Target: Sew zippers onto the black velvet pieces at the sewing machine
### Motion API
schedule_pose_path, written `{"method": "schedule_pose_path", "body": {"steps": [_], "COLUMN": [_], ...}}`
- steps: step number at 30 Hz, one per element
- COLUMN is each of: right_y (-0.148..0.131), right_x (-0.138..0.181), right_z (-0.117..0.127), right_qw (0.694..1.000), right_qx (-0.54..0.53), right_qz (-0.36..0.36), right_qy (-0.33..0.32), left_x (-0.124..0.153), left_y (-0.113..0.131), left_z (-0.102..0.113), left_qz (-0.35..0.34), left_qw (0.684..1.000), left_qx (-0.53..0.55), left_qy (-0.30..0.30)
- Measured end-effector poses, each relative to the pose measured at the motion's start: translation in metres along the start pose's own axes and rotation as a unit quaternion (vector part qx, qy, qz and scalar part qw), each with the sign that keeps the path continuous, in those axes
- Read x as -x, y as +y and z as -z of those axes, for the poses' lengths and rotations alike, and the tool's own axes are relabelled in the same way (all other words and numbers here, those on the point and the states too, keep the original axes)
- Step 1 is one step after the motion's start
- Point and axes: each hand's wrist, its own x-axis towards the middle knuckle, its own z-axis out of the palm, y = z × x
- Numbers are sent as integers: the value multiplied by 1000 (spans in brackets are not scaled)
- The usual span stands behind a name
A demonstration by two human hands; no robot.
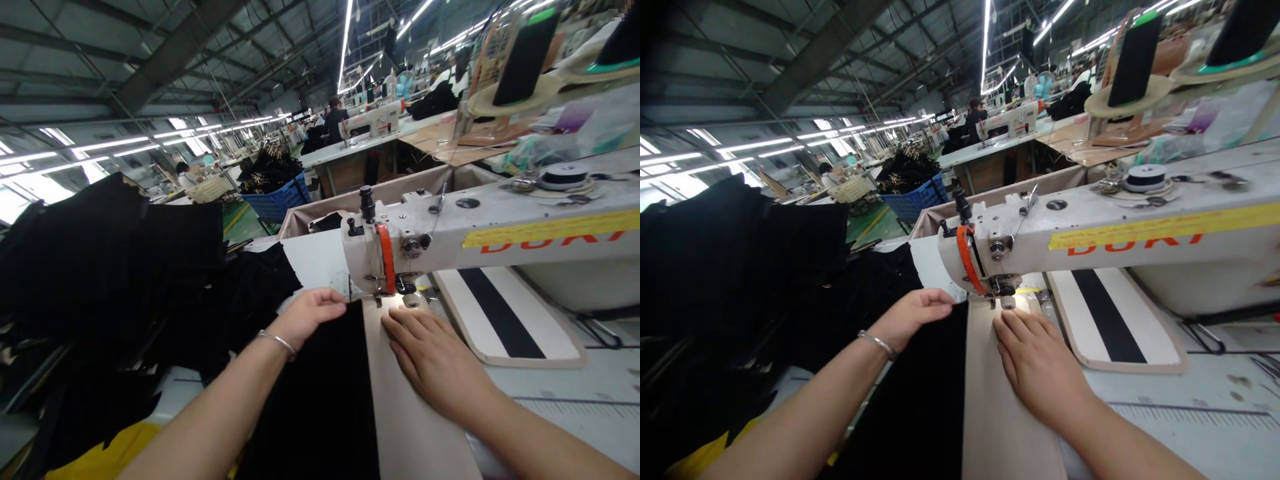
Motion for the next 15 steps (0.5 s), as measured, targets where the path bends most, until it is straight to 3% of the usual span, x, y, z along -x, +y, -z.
{"method": "schedule_pose_path", "body": {"steps": [2,5,8,15], "right_y": [1,1,0,-1], "right_x": [1,1,1,-1], "right_z": [0,0,1,2], "right_qw": [1000,1000,1000,1000], "right_qx": [-2,-7,-11,-1], "right_qz": [-1,-3,-5,-13], "right_qy": [0,-4,-8,-12], "left_x": [-9,-23,-31,-37], "left_y": [-17,-33,-33,-25], "left_z": [-33,-64,-68,-64], "left_qz": [-20,-106,-148,-129], "left_qw": [997,971,947,930], "left_qx": [-72,-199,-270,-332], "left_qy": [-4,81,95,92]}}
